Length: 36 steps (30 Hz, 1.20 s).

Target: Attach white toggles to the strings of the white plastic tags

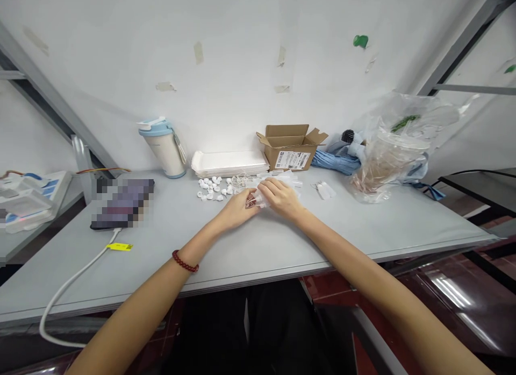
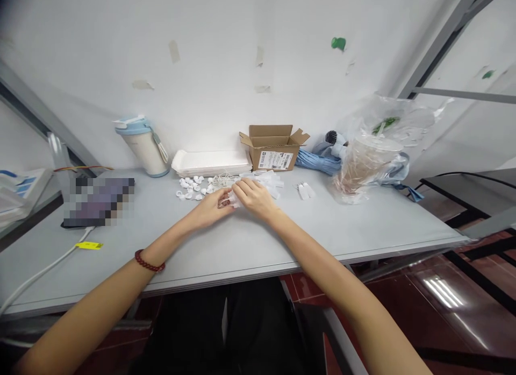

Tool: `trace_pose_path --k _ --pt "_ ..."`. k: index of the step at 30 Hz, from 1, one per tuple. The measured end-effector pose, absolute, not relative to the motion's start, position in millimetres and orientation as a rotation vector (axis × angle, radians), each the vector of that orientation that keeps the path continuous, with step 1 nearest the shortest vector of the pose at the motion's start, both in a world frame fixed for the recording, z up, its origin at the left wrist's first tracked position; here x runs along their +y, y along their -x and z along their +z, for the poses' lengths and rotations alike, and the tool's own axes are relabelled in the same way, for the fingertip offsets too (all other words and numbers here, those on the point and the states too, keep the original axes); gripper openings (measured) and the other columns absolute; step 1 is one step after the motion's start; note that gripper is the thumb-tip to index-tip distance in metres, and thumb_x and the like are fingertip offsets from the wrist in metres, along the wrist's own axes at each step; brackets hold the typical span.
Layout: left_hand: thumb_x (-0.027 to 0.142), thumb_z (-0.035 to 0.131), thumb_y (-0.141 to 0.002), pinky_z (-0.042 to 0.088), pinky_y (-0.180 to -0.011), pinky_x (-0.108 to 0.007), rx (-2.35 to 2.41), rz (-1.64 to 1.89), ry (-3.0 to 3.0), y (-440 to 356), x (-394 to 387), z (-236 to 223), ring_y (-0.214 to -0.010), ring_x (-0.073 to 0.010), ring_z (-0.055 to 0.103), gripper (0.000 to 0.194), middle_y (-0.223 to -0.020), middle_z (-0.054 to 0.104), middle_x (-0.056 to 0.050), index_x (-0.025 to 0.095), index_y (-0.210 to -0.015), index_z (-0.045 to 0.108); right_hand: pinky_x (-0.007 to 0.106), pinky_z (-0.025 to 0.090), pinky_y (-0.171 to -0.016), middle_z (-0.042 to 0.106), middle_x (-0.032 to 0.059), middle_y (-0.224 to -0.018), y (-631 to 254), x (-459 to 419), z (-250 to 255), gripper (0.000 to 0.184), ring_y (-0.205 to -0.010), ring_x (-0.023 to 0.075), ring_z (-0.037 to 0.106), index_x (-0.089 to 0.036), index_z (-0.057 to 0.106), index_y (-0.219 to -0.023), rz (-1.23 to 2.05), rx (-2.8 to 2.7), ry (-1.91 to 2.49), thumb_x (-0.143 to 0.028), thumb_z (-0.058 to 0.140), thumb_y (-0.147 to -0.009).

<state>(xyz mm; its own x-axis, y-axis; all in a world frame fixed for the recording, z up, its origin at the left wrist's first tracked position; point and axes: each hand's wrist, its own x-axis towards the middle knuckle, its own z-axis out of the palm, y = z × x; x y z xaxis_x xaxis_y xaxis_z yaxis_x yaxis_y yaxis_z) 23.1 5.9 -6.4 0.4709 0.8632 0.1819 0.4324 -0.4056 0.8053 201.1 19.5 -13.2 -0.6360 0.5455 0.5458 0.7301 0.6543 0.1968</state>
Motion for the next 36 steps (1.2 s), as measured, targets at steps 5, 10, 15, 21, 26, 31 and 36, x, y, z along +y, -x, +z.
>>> trace_pose_path --k 5,10,15,21,26,31,36 --pt "0.022 0.038 -0.087 0.043 -0.072 -0.035 1.311 0.584 -2.345 -25 1 -9 -0.081 -0.0266 0.061 0.022 -0.088 0.064 -0.013 0.013 -0.102 0.053 0.033 0.036 -0.084 0.061 0.0120 -0.098 -202 25 -14 0.033 -0.097 0.0213 0.050 -0.013 0.057 -0.101 -0.614 -2.481 0.968 -0.015 0.025 -0.095" --pt "0.021 0.041 -0.086 0.039 -0.063 -0.032 1.414 0.488 -2.401 -22 3 -11 -0.068 -0.0241 0.058 0.015 -0.070 0.060 -0.010 0.017 -0.078 0.054 0.034 0.032 -0.086 0.061 0.0120 -0.094 -202 30 -16 0.025 -0.093 0.0221 0.051 -0.013 0.056 -0.098 -0.566 -2.514 0.997 -0.011 0.033 -0.091" --pt "0.025 0.035 -0.087 0.036 -0.059 -0.029 1.163 0.584 -2.294 -16 7 1 -0.056 -0.0171 0.048 0.030 -0.057 0.050 -0.002 0.020 -0.059 0.043 0.037 0.029 -0.090 0.063 0.0123 -0.101 -204 37 -17 0.034 -0.097 0.0231 0.052 -0.014 0.054 -0.104 -0.458 -2.476 1.087 -0.001 0.044 -0.075" --pt "0.040 0.040 -0.087 0.030 -0.048 -0.024 0.949 0.488 -1.911 -10 2 20 -0.046 -0.0098 0.034 0.035 -0.052 0.036 0.004 0.019 -0.059 0.040 0.034 0.031 -0.088 0.064 0.0116 -0.105 -209 43 -16 0.040 -0.097 0.0219 0.055 -0.014 0.055 -0.107 -0.299 -2.425 1.046 -0.003 0.047 -0.070" --pt "0.045 0.044 -0.086 0.022 -0.042 -0.020 0.922 0.637 -1.632 -11 8 15 -0.043 -0.0060 0.025 0.038 -0.053 0.029 0.006 0.019 -0.060 0.036 0.034 0.034 -0.085 0.064 0.0125 -0.101 -206 37 -16 0.036 -0.095 0.0232 0.055 -0.012 0.056 -0.104 -0.222 -2.432 1.088 -0.010 0.051 -0.069" --pt "0.044 0.043 -0.088 0.024 -0.042 -0.018 0.962 0.789 -1.642 -17 11 2 -0.044 -0.0052 0.027 0.039 -0.053 0.030 0.006 0.018 -0.061 0.037 0.035 0.033 -0.086 0.065 0.0140 -0.104 -210 35 -12 0.039 -0.097 0.0252 0.055 -0.013 0.056 -0.104 -0.233 -2.418 1.230 -0.006 0.049 -0.066" --pt "0.043 0.038 -0.092 0.024 -0.040 -0.016 0.886 0.822 -1.508 -18 9 7 -0.040 -0.0043 0.027 0.038 -0.052 0.029 0.008 0.018 -0.064 0.036 0.037 0.036 -0.084 0.065 0.0121 -0.105 -224 37 -4 0.033 -0.097 0.0265 0.056 -0.015 0.057 -0.102 0.010 -2.197 1.244 -0.015 0.057 -0.069"
